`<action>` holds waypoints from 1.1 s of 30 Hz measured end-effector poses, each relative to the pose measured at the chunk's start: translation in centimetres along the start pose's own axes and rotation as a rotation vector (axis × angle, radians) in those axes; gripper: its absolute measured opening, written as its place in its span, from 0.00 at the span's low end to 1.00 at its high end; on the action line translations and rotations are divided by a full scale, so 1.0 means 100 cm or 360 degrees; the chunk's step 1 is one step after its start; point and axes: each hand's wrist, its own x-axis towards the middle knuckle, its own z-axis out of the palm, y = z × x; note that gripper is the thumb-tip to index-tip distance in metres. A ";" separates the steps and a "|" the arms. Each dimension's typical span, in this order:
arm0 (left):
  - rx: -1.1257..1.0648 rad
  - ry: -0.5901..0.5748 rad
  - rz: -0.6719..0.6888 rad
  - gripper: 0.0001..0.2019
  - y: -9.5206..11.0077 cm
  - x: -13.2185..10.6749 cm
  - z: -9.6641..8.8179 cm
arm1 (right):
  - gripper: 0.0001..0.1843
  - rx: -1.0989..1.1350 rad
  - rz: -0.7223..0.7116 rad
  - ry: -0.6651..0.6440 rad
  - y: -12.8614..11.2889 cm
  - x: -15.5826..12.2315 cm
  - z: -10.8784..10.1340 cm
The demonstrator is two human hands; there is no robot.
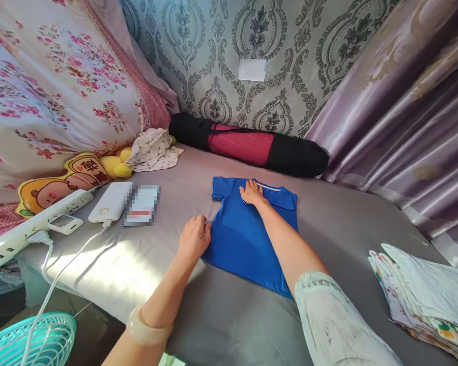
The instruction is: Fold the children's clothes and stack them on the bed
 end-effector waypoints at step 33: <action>-0.0286 -0.0315 -0.0126 0.06 0.006 -0.003 -0.013 | 0.10 0.1844 0.0394 0.0203 -0.073 0.022 -0.005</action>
